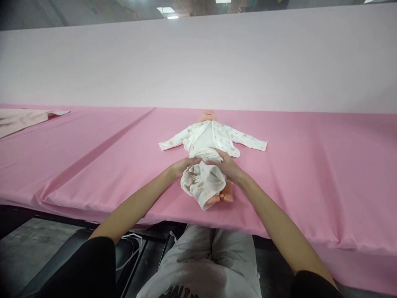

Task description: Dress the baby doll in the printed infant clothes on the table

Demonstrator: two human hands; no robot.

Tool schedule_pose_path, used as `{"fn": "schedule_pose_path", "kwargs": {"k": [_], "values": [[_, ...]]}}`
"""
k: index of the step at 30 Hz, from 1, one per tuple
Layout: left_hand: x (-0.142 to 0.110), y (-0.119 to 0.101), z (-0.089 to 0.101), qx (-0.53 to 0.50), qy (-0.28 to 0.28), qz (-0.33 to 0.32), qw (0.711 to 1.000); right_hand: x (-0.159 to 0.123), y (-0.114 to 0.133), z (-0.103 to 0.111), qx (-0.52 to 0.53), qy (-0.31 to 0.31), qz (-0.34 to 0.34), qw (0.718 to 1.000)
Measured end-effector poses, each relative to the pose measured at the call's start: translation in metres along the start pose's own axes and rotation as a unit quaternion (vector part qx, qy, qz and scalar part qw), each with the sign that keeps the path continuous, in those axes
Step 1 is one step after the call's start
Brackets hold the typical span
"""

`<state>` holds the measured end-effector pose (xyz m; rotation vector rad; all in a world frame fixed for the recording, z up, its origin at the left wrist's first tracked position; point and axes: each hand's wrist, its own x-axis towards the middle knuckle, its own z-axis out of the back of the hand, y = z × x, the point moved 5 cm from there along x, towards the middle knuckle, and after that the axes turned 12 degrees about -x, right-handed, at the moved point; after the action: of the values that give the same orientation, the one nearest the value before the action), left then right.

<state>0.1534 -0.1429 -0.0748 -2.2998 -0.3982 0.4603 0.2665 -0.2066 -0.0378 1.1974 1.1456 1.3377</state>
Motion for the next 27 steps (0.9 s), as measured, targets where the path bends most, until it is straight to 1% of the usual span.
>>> {"fn": "schedule_pose_path", "kwargs": {"k": [2, 4, 5, 7, 9, 12, 14, 16, 18, 20, 22, 24, 25, 26, 27], "values": [[0.003, 0.000, 0.000, 0.013, -0.003, -0.031, 0.999, -0.001, -0.001, 0.000, -0.036, 0.037, 0.000, 0.999], [0.005, -0.001, -0.001, 0.028, -0.007, -0.060, 0.998, -0.001, -0.002, 0.002, -0.029, 0.050, -0.005, 0.998], [0.006, -0.001, -0.001, 0.028, -0.011, -0.070, 0.997, 0.000, -0.003, 0.003, -0.012, 0.045, -0.005, 0.999], [0.006, -0.002, -0.003, 0.022, -0.015, -0.068, 0.997, 0.003, -0.004, 0.006, 0.033, 0.022, -0.004, 0.999], [0.004, -0.003, -0.006, 0.021, -0.005, -0.059, 0.998, 0.006, -0.007, 0.007, 0.075, -0.004, -0.010, 0.997], [-0.003, -0.007, -0.016, 0.072, 0.037, -0.068, 0.994, 0.007, -0.009, 0.007, 0.109, -0.021, -0.025, 0.993], [-0.006, -0.009, -0.020, 0.120, 0.032, -0.072, 0.990, 0.006, -0.008, 0.006, 0.111, -0.019, -0.021, 0.993], [-0.008, -0.009, -0.021, 0.141, 0.003, -0.069, 0.988, 0.004, -0.004, 0.005, 0.099, -0.010, -0.005, 0.995], [-0.007, -0.009, -0.021, 0.129, -0.017, -0.071, 0.989, 0.001, 0.002, 0.004, 0.074, 0.007, 0.015, 0.997], [-0.005, -0.007, -0.021, 0.115, -0.019, -0.063, 0.991, 0.000, 0.008, 0.005, 0.028, 0.029, 0.030, 0.999], [-0.004, -0.006, -0.021, 0.108, -0.016, -0.057, 0.992, 0.000, 0.013, 0.011, -0.038, 0.032, 0.033, 0.998], [-0.003, -0.006, -0.020, 0.101, -0.013, -0.060, 0.993, 0.002, 0.015, 0.026, -0.113, -0.004, 0.024, 0.993], [-0.003, -0.006, -0.019, 0.093, -0.014, -0.061, 0.994, 0.003, 0.016, 0.035, -0.151, -0.040, 0.023, 0.988], [-0.003, -0.006, -0.018, 0.079, -0.018, -0.056, 0.995, 0.004, 0.016, 0.046, -0.193, -0.087, 0.031, 0.977], [-0.004, -0.005, -0.016, 0.057, -0.025, -0.045, 0.997, 0.004, 0.016, 0.058, -0.246, -0.145, 0.050, 0.957]]}}
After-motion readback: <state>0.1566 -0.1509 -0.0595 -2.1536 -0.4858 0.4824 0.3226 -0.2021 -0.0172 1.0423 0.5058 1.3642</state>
